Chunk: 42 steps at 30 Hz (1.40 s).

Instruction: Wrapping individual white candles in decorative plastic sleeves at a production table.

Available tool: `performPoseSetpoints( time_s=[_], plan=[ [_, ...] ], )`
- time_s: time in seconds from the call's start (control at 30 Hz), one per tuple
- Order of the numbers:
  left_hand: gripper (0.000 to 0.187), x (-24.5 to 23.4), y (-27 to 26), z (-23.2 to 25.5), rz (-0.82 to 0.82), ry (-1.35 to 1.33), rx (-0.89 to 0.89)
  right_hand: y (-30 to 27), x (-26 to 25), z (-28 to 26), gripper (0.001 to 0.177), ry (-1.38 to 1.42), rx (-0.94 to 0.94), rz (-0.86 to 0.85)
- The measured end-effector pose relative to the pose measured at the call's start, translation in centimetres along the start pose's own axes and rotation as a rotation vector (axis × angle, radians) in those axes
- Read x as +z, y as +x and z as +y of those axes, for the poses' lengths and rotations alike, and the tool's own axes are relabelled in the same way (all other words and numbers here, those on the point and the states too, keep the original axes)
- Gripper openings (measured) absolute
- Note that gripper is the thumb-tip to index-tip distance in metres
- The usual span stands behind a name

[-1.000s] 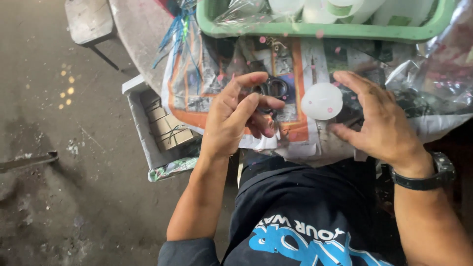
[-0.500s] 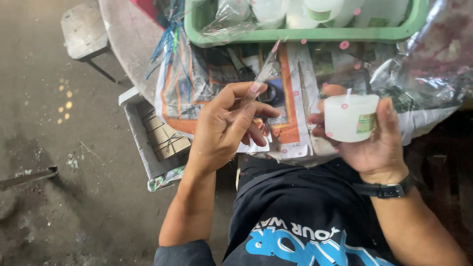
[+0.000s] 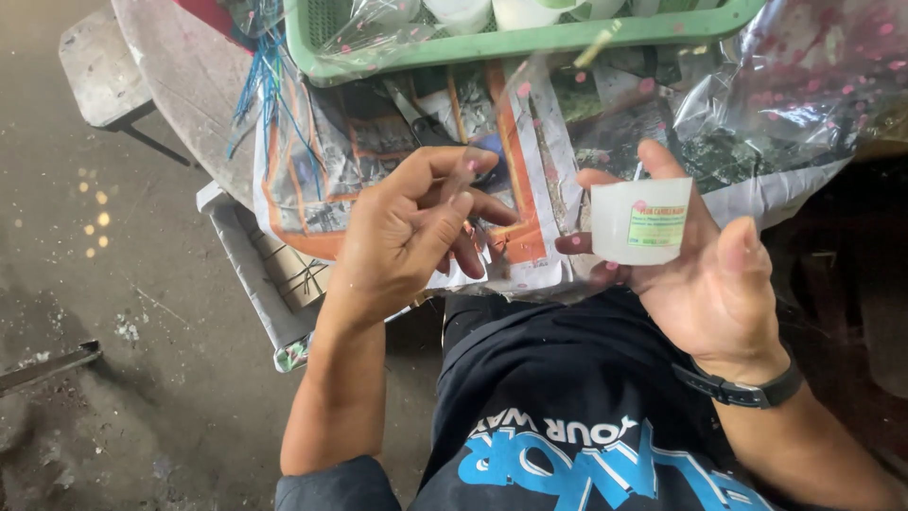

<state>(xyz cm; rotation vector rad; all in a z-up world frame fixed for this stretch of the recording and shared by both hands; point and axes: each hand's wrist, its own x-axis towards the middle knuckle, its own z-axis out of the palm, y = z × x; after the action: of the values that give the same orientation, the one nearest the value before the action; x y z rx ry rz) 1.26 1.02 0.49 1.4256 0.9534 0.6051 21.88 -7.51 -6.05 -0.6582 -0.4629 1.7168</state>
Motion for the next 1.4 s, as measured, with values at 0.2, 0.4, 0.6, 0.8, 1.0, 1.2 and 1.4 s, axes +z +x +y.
performPoseSetpoints(
  time_s=[0.2,0.4,0.6,0.8,1.0,1.2,1.4],
  plan=[
    [0.021,-0.1,0.1,-0.5,-0.077,0.050,0.078,0.0,0.0,-0.1,0.066,-0.087,-0.093,-0.142],
    [0.025,-0.9,0.9,-1.9,-0.142,-0.038,0.011,0.1,0.3,-0.3,0.072,-0.089,-0.025,-0.115],
    [0.022,-0.7,1.6,-3.0,-0.091,-0.134,-0.073,0.0,-0.1,-0.4,0.068,-0.069,-0.003,-0.140],
    [0.022,-0.7,1.7,-4.4,-0.054,-0.290,-0.116,0.3,-0.2,-0.1,0.066,-0.080,0.013,-0.098],
    [0.017,-0.9,1.6,-4.9,-0.038,-0.297,-0.068,0.6,-0.4,0.1,0.067,0.007,0.038,-0.115],
    [0.018,-1.0,1.5,-4.8,-0.020,-0.261,-0.074,0.7,-0.2,0.1,0.071,0.001,0.045,-0.089],
    [0.019,-0.9,1.4,-5.3,-0.009,-0.331,-0.093,0.3,-0.1,0.2,0.066,-0.039,0.032,-0.046]
  ],
)
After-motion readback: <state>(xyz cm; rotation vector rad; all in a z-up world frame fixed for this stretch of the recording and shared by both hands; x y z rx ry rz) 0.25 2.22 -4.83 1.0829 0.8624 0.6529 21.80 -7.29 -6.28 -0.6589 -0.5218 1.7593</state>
